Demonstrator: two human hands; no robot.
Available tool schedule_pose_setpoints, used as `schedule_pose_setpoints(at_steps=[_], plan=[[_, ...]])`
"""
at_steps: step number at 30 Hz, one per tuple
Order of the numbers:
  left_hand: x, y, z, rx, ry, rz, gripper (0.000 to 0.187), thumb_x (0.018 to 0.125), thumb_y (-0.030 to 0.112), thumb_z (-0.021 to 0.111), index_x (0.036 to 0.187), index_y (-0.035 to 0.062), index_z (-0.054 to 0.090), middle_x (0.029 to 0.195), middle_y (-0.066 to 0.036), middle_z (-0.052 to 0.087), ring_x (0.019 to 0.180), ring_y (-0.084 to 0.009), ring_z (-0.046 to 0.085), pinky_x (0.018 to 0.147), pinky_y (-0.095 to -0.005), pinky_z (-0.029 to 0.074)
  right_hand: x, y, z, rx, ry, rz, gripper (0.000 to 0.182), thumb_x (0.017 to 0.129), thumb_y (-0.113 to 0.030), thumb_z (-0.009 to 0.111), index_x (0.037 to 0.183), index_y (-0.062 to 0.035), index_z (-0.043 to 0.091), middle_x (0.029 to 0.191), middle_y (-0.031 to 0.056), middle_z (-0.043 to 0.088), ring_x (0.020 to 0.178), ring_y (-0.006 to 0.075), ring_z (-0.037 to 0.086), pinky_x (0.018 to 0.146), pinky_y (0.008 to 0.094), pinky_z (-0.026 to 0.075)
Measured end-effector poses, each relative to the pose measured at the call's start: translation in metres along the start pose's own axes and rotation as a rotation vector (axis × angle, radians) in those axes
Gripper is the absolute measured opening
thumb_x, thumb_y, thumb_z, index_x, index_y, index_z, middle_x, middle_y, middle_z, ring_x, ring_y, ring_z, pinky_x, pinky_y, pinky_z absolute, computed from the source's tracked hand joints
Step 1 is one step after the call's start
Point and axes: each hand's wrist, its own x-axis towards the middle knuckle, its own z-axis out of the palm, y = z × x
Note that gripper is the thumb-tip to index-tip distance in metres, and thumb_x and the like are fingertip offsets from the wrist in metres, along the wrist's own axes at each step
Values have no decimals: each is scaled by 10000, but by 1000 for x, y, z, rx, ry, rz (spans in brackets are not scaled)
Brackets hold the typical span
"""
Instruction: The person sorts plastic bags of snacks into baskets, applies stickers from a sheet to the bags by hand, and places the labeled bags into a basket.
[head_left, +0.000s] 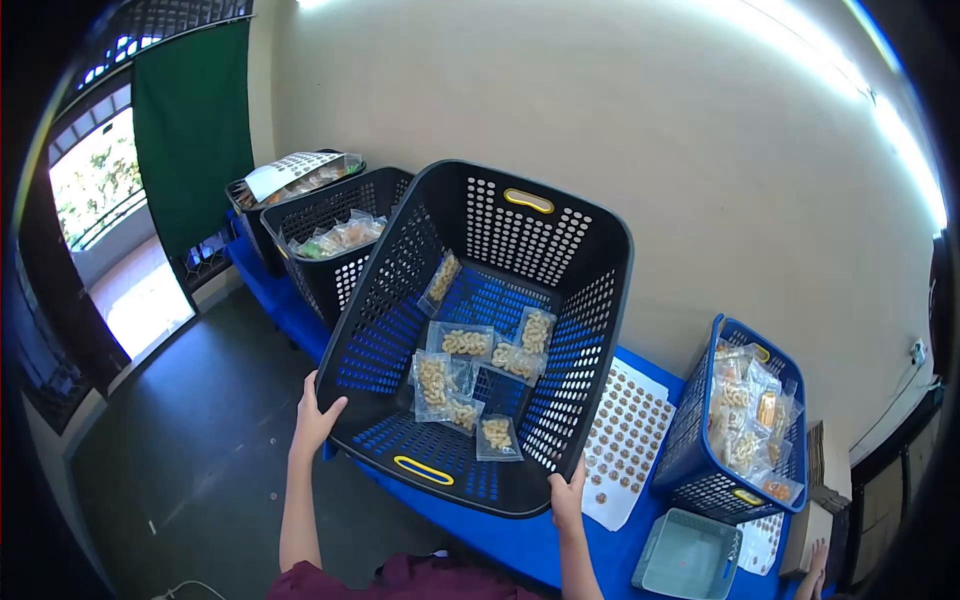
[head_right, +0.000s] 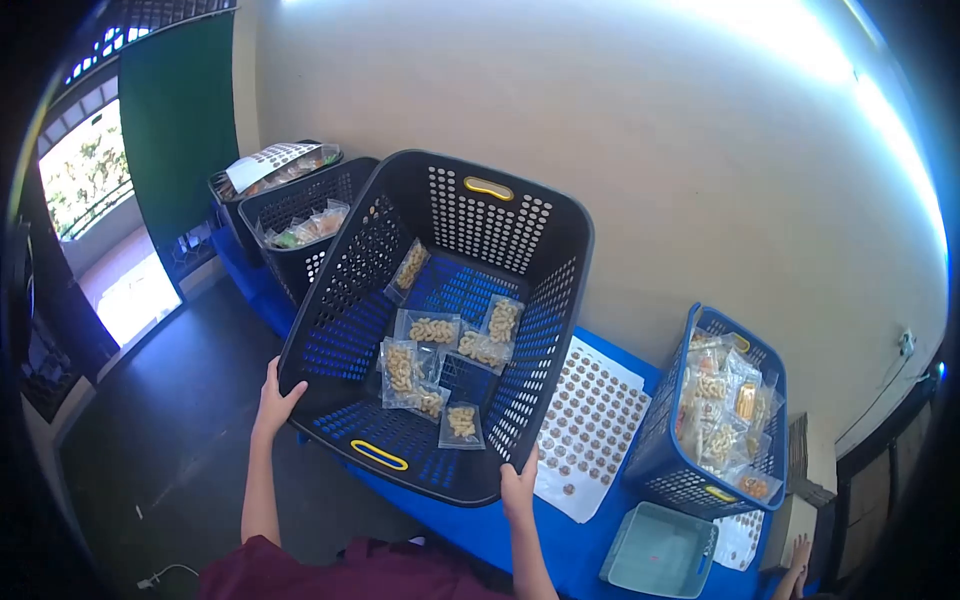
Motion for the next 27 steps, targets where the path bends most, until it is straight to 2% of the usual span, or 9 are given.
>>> schedule_pose_setpoints(at_steps=[2, 5, 6, 8, 12, 15, 19, 23, 27], plan=[[-14, -22, 4, 10, 86, 71, 499, 782, 21, 555, 1240, 15, 357, 1142, -208, 506, 1082, -309, 491, 930, -353, 351, 3, 1, -6, 3, -44, 30, 702, 618, 85, 400, 1305, -17, 306, 1130, 85, 486, 999, 164, 489, 842, 244, 399], [-49, -17, 7, -37, 150, -24, 497, 793, -44, 483, 1268, 10, 342, 1172, -200, 492, 1120, -286, 469, 949, -337, 337, 4, -8, -16, 29, -81, 33, 690, 617, 83, 396, 1296, -7, 316, 1153, 91, 485, 1017, 165, 489, 850, 244, 394], [-61, -15, 8, -56, 170, -30, 502, 793, -50, 476, 1272, 7, 339, 1184, -195, 485, 1129, -280, 463, 955, -332, 332, 5, 7, -26, 16, -74, 21, 675, 634, 83, 394, 1299, 0, 313, 1131, 105, 475, 1031, 187, 468, 903, 271, 355], [-84, -13, 8, -78, 206, -50, 511, 792, -62, 464, 1281, 1, 332, 1208, -185, 473, 1147, -268, 451, 966, -321, 322, -3, 9, -33, 36, -70, 23, 670, 635, 92, 395, 1294, 3, 319, 1157, 109, 473, 1075, 193, 463, 931, 282, 340], [-118, -25, 2, 79, 279, -83, 510, 796, -56, 475, 1284, -1, 341, 1261, -165, 444, 1178, -252, 423, 989, -322, 295, -29, 18, -43, 72, -80, 40, 648, 639, 97, 401, 1278, 15, 333, 1197, 121, 460, 1122, 201, 447, 949, 285, 328], [-138, -4, -12, -10, 262, -142, 499, 794, -36, 503, 1273, -3, 367, 1252, -168, 455, 1176, -256, 424, 992, -325, 292, -51, 1, -51, 67, -77, 45, 623, 641, 95, 407, 1258, 25, 354, 1197, 126, 468, 1113, 199, 456, 940, 286, 337], [-168, 13, -30, -32, 243, -195, 483, 787, -35, 517, 1252, -16, 388, 1231, -163, 474, 1156, -249, 441, 985, -323, 300, -64, -4, -62, 41, -114, 78, 641, 621, 102, 399, 1255, 16, 358, 1162, 90, 508, 1050, 161, 498, 875, 254, 380], [-205, 12, -47, -24, 259, -209, 502, 766, -69, 519, 1245, -53, 369, 1224, -179, 470, 1138, -241, 452, 973, -320, 317, -64, -28, -62, 39, -180, 164, 647, 610, 84, 410, 1251, 5, 375, 1133, 88, 518, 1028, 158, 504, 862, 252, 386], [-244, 29, -79, -31, 259, -270, 544, 738, -95, 526, 1246, -88, 331, 1214, -207, 461, 1133, -239, 454, 963, -311, 331, -61, -44, -50, 42, -348, 169, 639, 605, 88, 379, 1240, 20, 386, 1141, 110, 485, 1097, 197, 471, 890, 269, 363]])
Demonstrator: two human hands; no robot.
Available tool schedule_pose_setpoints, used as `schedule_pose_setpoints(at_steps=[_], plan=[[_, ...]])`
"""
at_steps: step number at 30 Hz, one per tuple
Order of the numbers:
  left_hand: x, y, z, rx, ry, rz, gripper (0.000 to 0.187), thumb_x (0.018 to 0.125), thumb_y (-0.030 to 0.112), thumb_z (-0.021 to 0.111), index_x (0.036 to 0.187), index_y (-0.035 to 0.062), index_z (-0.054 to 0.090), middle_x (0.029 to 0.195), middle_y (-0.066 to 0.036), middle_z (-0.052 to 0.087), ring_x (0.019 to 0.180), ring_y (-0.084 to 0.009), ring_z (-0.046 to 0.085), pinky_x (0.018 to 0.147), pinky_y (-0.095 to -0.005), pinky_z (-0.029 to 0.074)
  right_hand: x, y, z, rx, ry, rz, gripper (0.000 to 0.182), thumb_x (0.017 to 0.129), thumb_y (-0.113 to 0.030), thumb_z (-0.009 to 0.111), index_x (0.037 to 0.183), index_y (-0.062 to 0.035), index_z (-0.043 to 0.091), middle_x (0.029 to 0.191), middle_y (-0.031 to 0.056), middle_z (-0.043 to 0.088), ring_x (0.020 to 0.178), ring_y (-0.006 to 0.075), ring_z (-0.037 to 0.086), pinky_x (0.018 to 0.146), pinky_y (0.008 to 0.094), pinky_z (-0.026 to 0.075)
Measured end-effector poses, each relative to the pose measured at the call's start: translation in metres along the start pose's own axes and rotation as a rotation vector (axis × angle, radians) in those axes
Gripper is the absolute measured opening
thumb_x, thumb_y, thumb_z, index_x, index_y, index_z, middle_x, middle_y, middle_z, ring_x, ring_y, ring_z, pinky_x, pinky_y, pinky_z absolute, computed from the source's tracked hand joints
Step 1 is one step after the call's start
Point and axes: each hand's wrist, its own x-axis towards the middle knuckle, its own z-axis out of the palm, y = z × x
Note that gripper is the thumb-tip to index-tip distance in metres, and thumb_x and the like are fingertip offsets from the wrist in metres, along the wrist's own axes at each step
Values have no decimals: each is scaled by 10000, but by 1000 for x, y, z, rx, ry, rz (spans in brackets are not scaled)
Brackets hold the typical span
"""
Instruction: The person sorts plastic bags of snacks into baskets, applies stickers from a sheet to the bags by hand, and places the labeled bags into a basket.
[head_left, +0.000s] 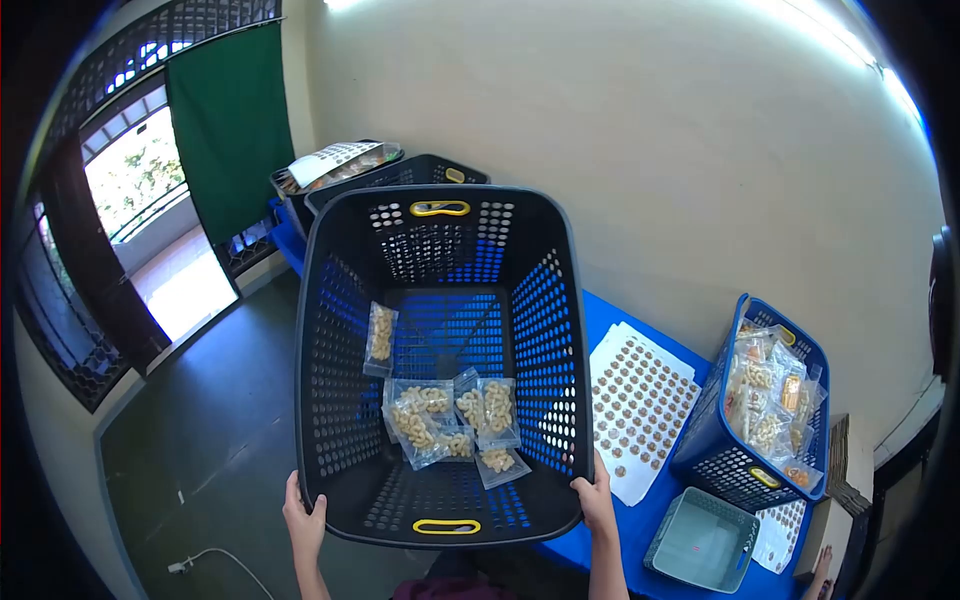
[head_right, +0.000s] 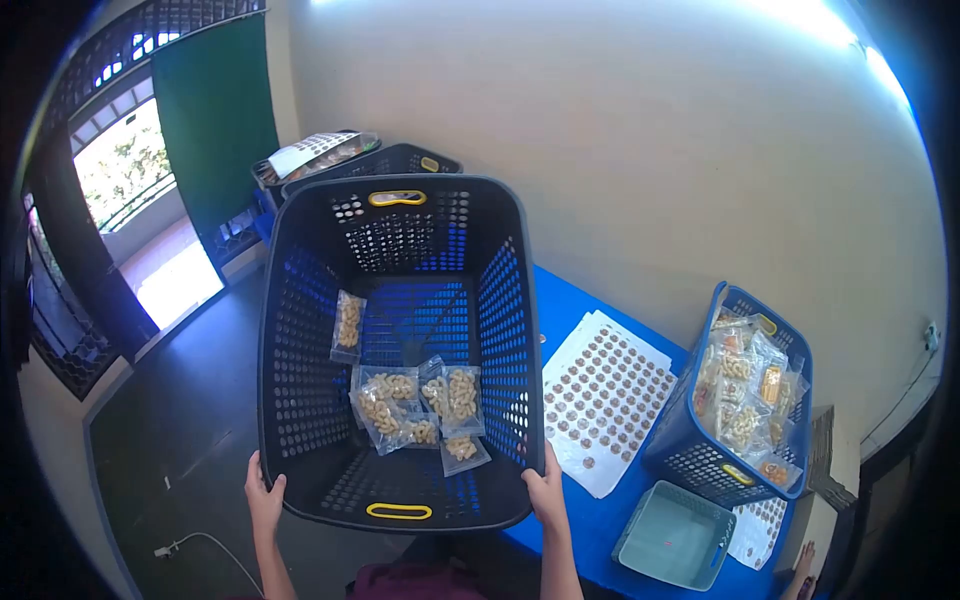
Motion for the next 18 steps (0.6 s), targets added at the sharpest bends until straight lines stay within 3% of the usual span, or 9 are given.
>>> schedule_pose_setpoints(at_steps=[3, 7, 8, 11, 12, 14, 16, 18], plan=[[-19, -6, -28, -3, -4, -52, 572, 726, -96, 536, 1249, -97, 304, 1209, -217, 461, 1127, -235, 460, 952, -301, 344, 11, -4, 13, -71, -117, 23, 641, 610, 85, 384, 1248, 21, 375, 1107, 103, 492, 1051, 180, 483, 858, 255, 372], [-30, -26, -57, 118, 24, -87, 561, 726, -100, 525, 1242, -91, 307, 1207, -202, 469, 1113, -217, 469, 935, -294, 356, 26, -6, 44, -108, -175, 47, 655, 640, 71, 402, 1290, 15, 341, 1036, 89, 509, 888, 128, 495, 739, 222, 403], [-30, -38, -62, 173, 26, -81, 554, 726, -103, 521, 1238, -89, 311, 1207, -197, 471, 1109, -211, 471, 930, -291, 359, 30, -8, 51, -161, -208, 29, 651, 659, 65, 398, 1303, 13, 324, 1052, 100, 511, 834, 105, 495, 659, 201, 409], [-26, -36, -69, 131, 13, -140, 502, 740, -100, 501, 1213, -76, 337, 1169, -168, 503, 1069, -197, 496, 904, -273, 371, 40, -23, 76, -204, -261, -10, 649, 660, 70, 388, 1303, 17, 320, 1092, 114, 509, 826, 103, 501, 640, 202, 416], [-25, -36, -68, 51, 47, -155, 484, 744, -101, 493, 1205, -73, 347, 1152, -160, 514, 1053, -194, 504, 895, -269, 375, 43, -35, 84, -222, -259, 99, 646, 649, 73, 384, 1292, 32, 331, 1112, 121, 516, 861, 134, 525, 708, 222, 425], [-20, -35, -60, -118, 121, -182, 451, 751, -102, 476, 1187, -67, 365, 1118, -144, 535, 1021, -188, 520, 877, -262, 383, 64, -26, 95, -183, -269, 11, 640, 633, 71, 408, 1269, -1, 384, 980, 56, 528, 773, 107, 499, 647, 207, 402], [-9, -30, -61, -84, 83, -186, 438, 753, -104, 463, 1181, -69, 374, 1089, -136, 548, 995, -181, 529, 866, -259, 389, 82, -28, 109, -193, -279, -36, 630, 622, 72, 423, 1247, -5, 422, 881, 22, 537, 695, 96, 478, 602, 206, 390], [3, -31, -64, -40, 79, -205, 429, 746, -110, 451, 1168, -73, 389, 1084, -139, 553, 984, -169, 531, 865, -259, 389, 101, -29, 122, -322, -296, -26, 608, 622, 60, 415, 1229, 42, 418, 978, 101, 565, 809, 141, 524, 703, 235, 413]])
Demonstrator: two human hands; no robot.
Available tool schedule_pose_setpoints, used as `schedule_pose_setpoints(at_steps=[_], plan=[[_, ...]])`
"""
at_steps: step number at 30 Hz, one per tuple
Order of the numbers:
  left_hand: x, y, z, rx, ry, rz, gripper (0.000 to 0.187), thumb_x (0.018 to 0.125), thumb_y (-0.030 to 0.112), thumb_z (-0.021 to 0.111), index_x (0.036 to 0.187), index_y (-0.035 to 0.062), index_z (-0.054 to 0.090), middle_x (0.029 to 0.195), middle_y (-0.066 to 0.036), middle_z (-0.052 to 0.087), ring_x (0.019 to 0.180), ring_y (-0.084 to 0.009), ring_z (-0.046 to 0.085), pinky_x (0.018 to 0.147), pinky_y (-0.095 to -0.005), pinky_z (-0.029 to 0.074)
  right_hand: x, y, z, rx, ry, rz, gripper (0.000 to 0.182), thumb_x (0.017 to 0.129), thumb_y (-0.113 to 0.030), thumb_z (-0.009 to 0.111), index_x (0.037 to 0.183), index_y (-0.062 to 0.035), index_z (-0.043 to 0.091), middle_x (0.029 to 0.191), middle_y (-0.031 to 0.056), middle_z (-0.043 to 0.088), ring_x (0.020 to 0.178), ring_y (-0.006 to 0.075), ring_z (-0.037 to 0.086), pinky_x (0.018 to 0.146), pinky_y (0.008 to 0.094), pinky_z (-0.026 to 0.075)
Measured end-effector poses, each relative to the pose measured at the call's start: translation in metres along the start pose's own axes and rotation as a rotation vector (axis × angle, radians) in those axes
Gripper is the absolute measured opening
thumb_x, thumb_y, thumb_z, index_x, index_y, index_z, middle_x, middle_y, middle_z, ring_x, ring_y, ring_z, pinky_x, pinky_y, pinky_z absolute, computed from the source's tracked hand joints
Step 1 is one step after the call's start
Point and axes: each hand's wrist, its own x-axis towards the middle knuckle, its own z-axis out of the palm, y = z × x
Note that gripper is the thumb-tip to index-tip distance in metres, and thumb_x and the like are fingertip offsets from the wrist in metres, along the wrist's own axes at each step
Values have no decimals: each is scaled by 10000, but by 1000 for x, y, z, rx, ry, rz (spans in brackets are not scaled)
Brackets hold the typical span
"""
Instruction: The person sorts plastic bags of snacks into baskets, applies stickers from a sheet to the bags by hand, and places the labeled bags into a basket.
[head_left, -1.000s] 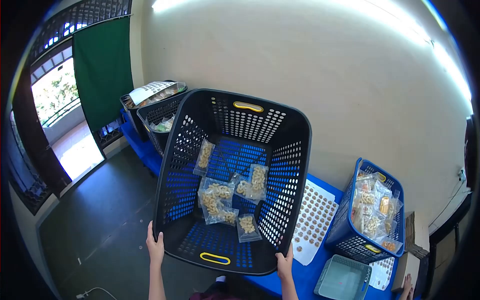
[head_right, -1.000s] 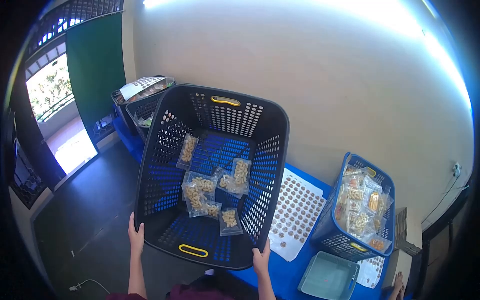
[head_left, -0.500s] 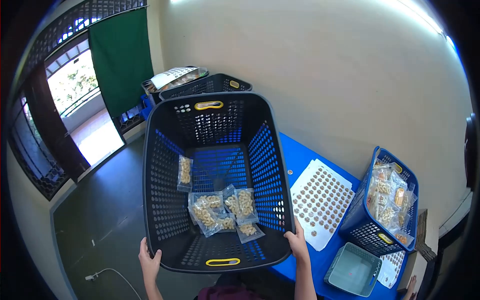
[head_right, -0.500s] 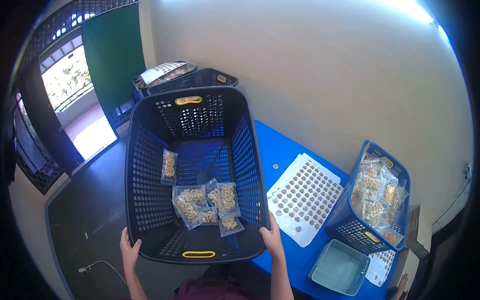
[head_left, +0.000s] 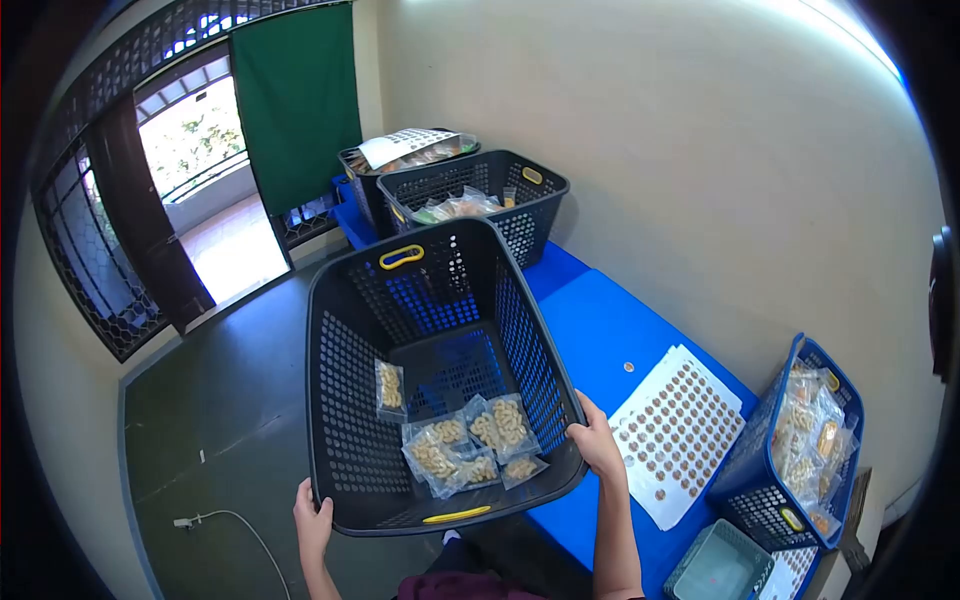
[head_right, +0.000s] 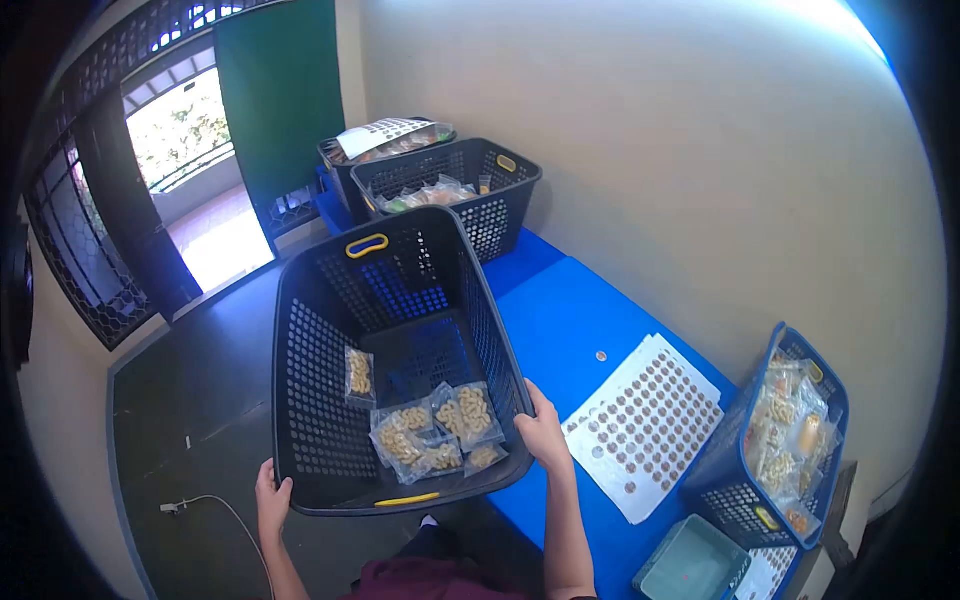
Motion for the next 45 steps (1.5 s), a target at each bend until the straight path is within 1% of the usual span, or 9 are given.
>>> schedule_pose_setpoints(at_steps=[7, 11, 13, 17, 23, 32, 35, 37, 45], plan=[[19, -6, 3, -58, 127, 30, 456, 732, -119, 424, 1183, -61, 384, 1169, -174, 504, 1069, -206, 498, 901, -286, 372, 37, 9, 20, -114, -18, 1, 555, 612, 32, 418, 1163, 47, 482, 887, 97, 583, 739, 143, 512, 693, 243, 409], [27, 33, 32, 590, 405, 359, 425, 746, -46, 486, 1165, -16, 423, 1170, -188, 493, 1119, -315, 462, 922, -362, 368, 57, 20, 53, -64, -7, -28, 539, 620, 66, 445, 1158, 50, 481, 945, 97, 585, 820, 142, 537, 733, 246, 415], [23, 67, 55, 311, 9, 289, 392, 753, 84, 590, 1123, 15, 480, 1126, -161, 525, 1081, -318, 492, 894, -364, 393, 59, 19, 72, -19, 12, -90, 551, 619, 105, 479, 1167, 52, 472, 978, 76, 572, 847, 130, 534, 728, 239, 419], [20, 77, 98, 459, -559, 468, 415, 735, 314, 656, 1062, 83, 547, 972, -119, 612, 888, -268, 595, 760, -339, 468, 83, 18, 111, 65, -34, -73, 533, 639, 125, 481, 1168, 61, 463, 1015, 89, 568, 927, 149, 533, 788, 249, 406], [70, 39, 100, 645, -439, 490, 262, 753, 265, 617, 968, 117, 589, 829, -52, 646, 714, -223, 623, 606, -317, 491, 128, 23, 146, 79, -102, -60, 478, 672, 113, 492, 1147, 61, 472, 1007, 93, 567, 928, 157, 531, 815, 258, 397], [115, 66, 95, 537, -748, 123, 305, 740, 190, 586, 1032, 115, 536, 804, -126, 626, 753, -287, 612, 676, -357, 488, 162, 2, 172, 174, -294, -44, 497, 614, 104, 450, 1107, 70, 493, 979, 83, 574, 910, 153, 535, 791, 238, 401], [120, 49, 98, 509, -703, 228, 316, 747, 185, 576, 1055, 129, 532, 813, -141, 622, 774, -293, 613, 703, -370, 488, 167, 1, 179, 292, -289, -36, 560, 562, 114, 425, 1116, 71, 492, 989, 83, 573, 925, 146, 534, 784, 219, 398], [127, 60, 100, 478, -725, 117, 368, 722, 112, 564, 1090, 123, 557, 906, -128, 632, 816, -277, 619, 736, -329, 487, 178, -2, 179, 281, -367, -68, 560, 557, 116, 429, 1111, 68, 496, 983, 76, 571, 941, 145, 528, 795, 221, 396], [185, 78, 108, 499, -632, 117, 375, 700, 74, 551, 1069, 127, 588, 965, -106, 630, 861, -252, 617, 760, -311, 484, 238, -3, 210, 375, -436, -57, 536, 634, 91, 433, 1169, 84, 442, 1052, 119, 557, 968, 149, 515, 830, 238, 401]])
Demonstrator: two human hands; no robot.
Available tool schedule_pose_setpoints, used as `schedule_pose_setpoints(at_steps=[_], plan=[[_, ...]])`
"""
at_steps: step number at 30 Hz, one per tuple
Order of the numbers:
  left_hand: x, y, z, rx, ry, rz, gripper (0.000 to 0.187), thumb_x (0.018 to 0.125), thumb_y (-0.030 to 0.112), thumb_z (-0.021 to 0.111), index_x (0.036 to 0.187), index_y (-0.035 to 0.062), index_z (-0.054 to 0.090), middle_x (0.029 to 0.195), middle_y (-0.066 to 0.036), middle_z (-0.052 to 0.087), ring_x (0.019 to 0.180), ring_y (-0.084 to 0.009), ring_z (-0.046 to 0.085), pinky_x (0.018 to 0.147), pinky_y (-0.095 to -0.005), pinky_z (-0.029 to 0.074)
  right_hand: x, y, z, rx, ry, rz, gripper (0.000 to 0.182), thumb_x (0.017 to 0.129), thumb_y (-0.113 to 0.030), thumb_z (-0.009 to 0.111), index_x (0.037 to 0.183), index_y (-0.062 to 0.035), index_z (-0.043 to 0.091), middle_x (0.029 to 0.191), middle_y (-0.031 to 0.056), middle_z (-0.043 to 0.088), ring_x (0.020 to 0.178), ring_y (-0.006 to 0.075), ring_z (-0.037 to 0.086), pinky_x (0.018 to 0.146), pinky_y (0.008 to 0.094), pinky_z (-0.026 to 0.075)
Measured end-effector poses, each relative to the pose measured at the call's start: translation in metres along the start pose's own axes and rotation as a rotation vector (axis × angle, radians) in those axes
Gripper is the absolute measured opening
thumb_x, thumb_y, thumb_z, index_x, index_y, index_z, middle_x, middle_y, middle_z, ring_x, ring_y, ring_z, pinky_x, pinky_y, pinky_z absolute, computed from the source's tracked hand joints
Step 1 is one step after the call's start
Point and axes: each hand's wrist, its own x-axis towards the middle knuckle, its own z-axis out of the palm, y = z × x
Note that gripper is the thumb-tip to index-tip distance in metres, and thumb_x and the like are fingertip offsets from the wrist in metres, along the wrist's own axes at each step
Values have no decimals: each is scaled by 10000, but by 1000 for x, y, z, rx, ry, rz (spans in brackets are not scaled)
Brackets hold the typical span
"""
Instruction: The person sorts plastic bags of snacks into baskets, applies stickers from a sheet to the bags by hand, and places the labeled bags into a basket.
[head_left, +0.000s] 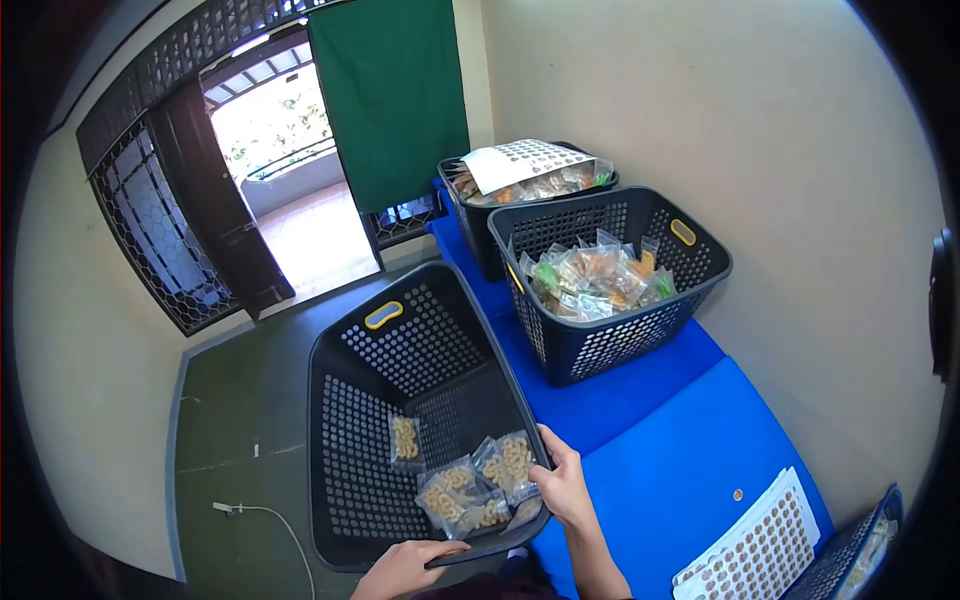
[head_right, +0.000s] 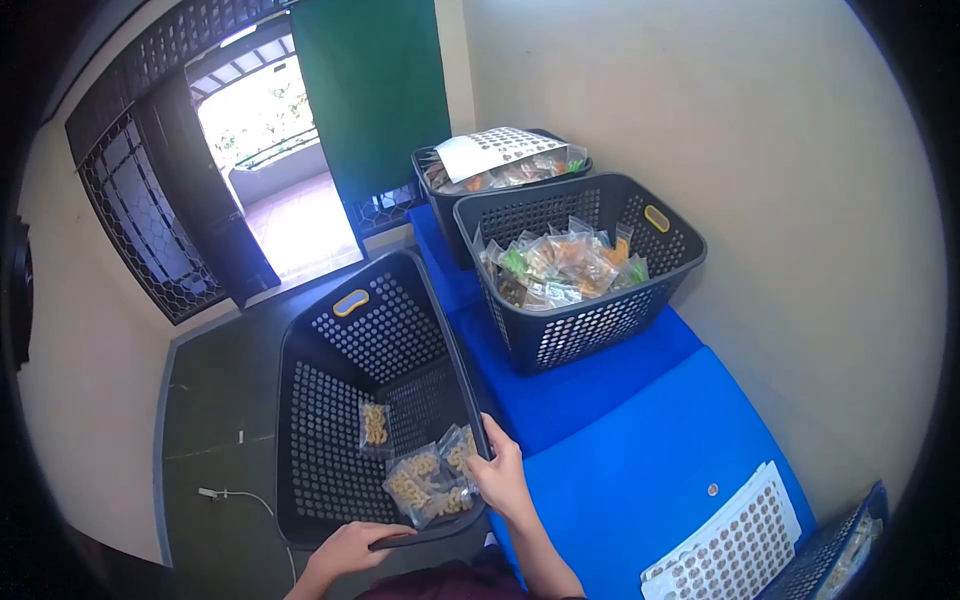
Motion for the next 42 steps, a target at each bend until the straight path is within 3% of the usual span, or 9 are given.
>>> schedule_pose_setpoints(at_steps=[6, 7, 10, 15, 18, 22, 31, 34, 42], plan=[[47, -19, -37, 51, 59, -3, 409, 656, 47, 539, 1055, 120, 597, 966, -92, 633, 852, -229, 623, 764, -309, 484, 61, 7, 8, -66, 63, -105, 594, 647, 73, 442, 1236, 107, 373, 1118, 157, 534, 1018, 171, 508, 868, 243, 385], [56, -16, -44, 43, 54, -59, 407, 649, 46, 539, 1045, 116, 601, 955, -94, 634, 847, -235, 623, 766, -311, 483, 69, -3, 11, -1, 59, -33, 544, 613, 100, 421, 1155, 70, 458, 1042, 83, 549, 993, 136, 493, 860, 224, 365], [85, -36, -55, 73, 59, 9, 403, 648, 47, 540, 1041, 111, 601, 959, -93, 633, 852, -244, 618, 769, -314, 483, 100, 26, 5, -97, 98, -108, 609, 655, 48, 460, 1245, 136, 336, 1159, 186, 517, 973, 156, 522, 803, 234, 421], [125, -60, -81, 20, -8, 125, 384, 709, 100, 551, 1088, 152, 579, 939, -94, 634, 844, -272, 607, 759, -335, 480, 143, 41, 11, -89, 145, -110, 598, 658, 24, 474, 1235, 128, 358, 1112, 171, 550, 912, 127, 538, 715, 196, 437], [147, -66, -101, -23, -86, 25, 391, 691, 63, 555, 1081, 87, 578, 973, -136, 620, 865, -287, 608, 768, -327, 478, 171, 42, 18, -86, 146, -66, 587, 665, 4, 485, 1234, 104, 380, 1095, 161, 559, 902, 123, 539, 714, 213, 438], [174, -78, -133, -3, -91, 147, 399, 721, 69, 547, 1119, 95, 555, 970, -149, 616, 870, -300, 603, 780, -344, 473, 210, 49, 30, -242, 162, -78, 560, 677, -25, 502, 1222, 69, 412, 1078, 155, 565, 900, 132, 547, 736, 249, 444], [220, -123, -162, 75, -472, 197, 491, 804, 148, 489, 1287, 158, 399, 1132, -196, 533, 990, -348, 540, 873, -377, 428, 230, 44, 27, -328, 250, 5, 509, 680, 23, 496, 1185, 58, 443, 1073, 111, 551, 978, 155, 526, 848, 257, 406], [239, -133, -173, 171, -396, 345, 568, 741, 115, 529, 1287, 176, 385, 1041, -176, 567, 877, -340, 578, 764, -382, 477, 244, 35, 34, -342, 317, -5, 491, 667, 33, 465, 1156, 80, 463, 1028, 110, 581, 966, 151, 539, 833, 242, 405], [249, -122, -167, 35, -337, 334, 491, 782, 149, 517, 1264, 139, 426, 1007, -187, 576, 887, -337, 573, 796, -374, 461, 263, 18, 30, -538, 312, -94, 443, 685, -29, 511, 1117, 67, 483, 909, 171, 616, 852, 181, 597, 757, 266, 444]])
